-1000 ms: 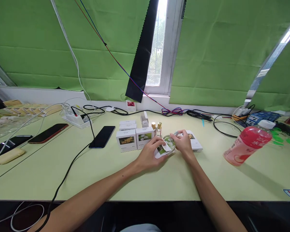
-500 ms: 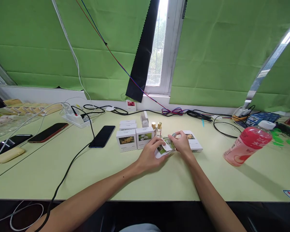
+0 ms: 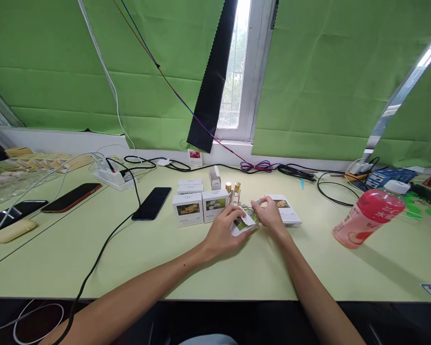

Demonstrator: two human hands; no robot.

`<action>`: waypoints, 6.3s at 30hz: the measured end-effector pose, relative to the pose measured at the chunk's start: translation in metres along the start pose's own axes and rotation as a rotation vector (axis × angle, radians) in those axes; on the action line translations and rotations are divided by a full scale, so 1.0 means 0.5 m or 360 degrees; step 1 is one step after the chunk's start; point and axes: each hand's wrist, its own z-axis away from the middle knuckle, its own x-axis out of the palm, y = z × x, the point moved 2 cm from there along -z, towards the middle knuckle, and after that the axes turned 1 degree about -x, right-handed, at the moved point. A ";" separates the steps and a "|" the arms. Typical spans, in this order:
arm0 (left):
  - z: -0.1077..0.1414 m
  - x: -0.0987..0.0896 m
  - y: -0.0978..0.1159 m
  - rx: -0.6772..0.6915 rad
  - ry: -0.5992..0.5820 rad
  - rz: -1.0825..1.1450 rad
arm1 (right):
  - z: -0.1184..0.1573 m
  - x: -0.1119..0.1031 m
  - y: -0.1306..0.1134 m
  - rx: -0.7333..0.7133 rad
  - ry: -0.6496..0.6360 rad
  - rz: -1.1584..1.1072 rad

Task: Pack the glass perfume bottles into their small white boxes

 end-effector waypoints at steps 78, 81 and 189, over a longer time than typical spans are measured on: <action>0.002 -0.001 0.004 -0.0034 0.0003 -0.0013 | 0.023 0.020 -0.015 0.0076 -0.0601 -0.0319; 0.002 -0.001 0.006 -0.0052 -0.0003 -0.0012 | 0.025 0.018 -0.020 0.0051 -0.0619 -0.0274; 0.001 -0.030 -0.004 0.0209 0.0438 0.0315 | 0.060 0.000 -0.096 -0.0306 -0.0784 -0.0757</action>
